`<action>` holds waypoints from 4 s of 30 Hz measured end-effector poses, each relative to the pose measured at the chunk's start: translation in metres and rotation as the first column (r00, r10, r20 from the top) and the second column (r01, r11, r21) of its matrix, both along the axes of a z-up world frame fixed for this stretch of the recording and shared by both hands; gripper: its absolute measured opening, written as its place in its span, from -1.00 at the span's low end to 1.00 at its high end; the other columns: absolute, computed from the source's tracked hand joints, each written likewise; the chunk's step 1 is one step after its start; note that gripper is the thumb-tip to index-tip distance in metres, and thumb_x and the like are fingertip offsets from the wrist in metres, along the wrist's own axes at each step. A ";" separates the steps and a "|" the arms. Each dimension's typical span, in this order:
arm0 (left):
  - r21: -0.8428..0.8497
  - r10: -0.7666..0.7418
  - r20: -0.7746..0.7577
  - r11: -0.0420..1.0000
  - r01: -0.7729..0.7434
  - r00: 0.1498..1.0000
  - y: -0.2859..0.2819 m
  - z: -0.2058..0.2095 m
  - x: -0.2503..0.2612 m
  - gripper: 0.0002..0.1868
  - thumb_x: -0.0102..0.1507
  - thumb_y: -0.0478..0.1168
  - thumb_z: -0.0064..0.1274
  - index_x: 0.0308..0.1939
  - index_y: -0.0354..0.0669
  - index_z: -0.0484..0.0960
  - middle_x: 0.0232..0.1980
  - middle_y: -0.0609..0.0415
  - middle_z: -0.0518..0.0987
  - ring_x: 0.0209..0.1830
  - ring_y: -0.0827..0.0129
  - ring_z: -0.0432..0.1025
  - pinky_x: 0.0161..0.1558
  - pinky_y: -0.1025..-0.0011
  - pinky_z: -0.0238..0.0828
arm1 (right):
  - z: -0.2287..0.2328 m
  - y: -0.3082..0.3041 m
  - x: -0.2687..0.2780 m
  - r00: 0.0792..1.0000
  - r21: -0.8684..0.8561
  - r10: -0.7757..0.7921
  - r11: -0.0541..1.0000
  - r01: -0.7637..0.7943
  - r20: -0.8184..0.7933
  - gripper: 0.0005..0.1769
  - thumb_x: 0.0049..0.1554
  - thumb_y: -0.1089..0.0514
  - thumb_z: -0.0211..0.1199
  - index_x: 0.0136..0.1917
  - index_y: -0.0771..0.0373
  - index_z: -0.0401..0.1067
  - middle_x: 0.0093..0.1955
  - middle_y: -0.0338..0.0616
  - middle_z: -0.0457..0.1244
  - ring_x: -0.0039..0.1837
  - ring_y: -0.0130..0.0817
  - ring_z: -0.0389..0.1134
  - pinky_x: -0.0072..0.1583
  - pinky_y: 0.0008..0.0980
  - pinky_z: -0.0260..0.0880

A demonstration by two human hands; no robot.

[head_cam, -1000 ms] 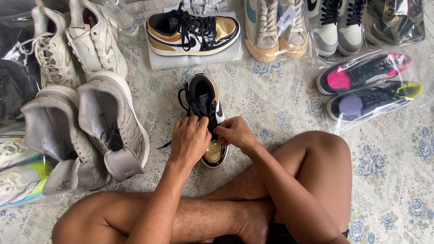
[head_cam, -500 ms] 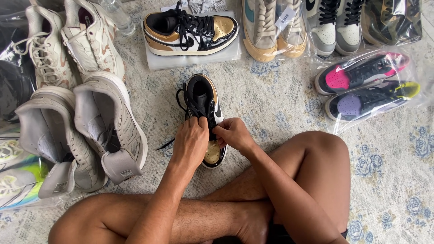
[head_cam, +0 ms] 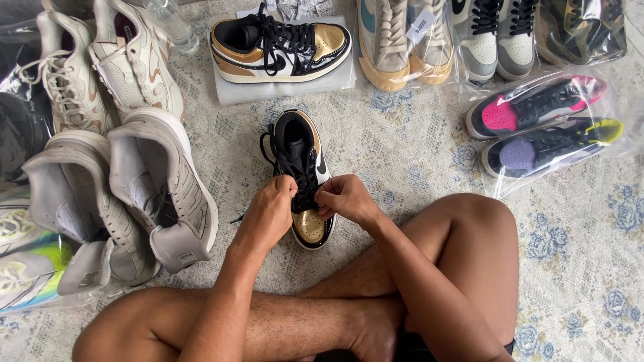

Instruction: Lacing a gold and black high-top sneaker and tying the laces while sitting on a carpeted floor.

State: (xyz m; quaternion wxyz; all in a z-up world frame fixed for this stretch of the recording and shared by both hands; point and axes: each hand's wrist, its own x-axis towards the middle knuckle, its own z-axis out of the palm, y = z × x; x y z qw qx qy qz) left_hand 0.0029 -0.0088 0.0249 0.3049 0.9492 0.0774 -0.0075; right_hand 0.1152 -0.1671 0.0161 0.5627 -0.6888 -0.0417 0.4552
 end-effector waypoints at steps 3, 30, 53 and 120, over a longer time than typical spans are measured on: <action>-0.046 -0.010 0.012 0.999 0.011 1.000 0.005 -0.021 -0.003 -0.92 0.36 -0.44 -0.14 -0.17 -0.19 0.40 -0.29 -0.06 0.53 -0.24 0.07 0.57 -0.18 0.22 0.54 | -0.005 0.000 0.001 1.000 0.005 -0.003 1.000 0.003 -0.008 -0.77 -0.01 0.30 0.27 -0.16 0.60 0.49 -0.31 0.26 0.36 -0.31 -0.08 0.48 -0.17 -0.16 0.63; -0.309 0.251 0.134 0.930 -0.200 0.959 0.005 -0.012 0.001 -0.73 0.27 -0.26 0.18 -0.07 -0.20 0.40 -0.30 -0.14 0.61 -0.23 0.07 0.62 -0.22 0.28 0.67 | 0.019 0.007 0.020 0.226 -0.160 0.268 0.901 -0.403 0.937 -0.83 0.13 0.27 0.29 0.03 0.28 0.50 -0.18 0.01 0.31 -0.20 -0.08 0.43 -0.16 -0.22 0.49; -0.386 0.447 0.159 0.849 -0.361 0.880 -0.007 -0.018 0.003 -0.83 0.21 -0.31 0.18 -0.18 -0.24 0.53 -0.38 -0.11 0.59 -0.34 0.17 0.60 -0.33 0.39 0.62 | 0.001 0.026 0.040 -0.479 -0.651 0.452 0.622 -0.435 0.752 -0.89 0.14 0.31 0.22 -0.23 0.23 0.48 -0.29 -0.14 0.30 -0.28 -0.31 0.44 -0.16 -0.46 0.52; -0.624 0.494 -0.164 0.619 -0.478 0.854 -0.002 0.001 0.009 -0.26 0.14 -0.19 0.33 0.30 -0.29 0.29 0.11 -0.47 0.54 0.09 -0.27 0.53 0.00 0.02 0.62 | -0.012 0.033 0.043 0.169 -0.045 0.110 0.936 -0.349 0.980 -0.84 0.06 0.04 0.45 -0.15 0.11 0.55 0.01 -0.17 0.13 0.08 -0.13 0.15 0.14 -0.18 0.28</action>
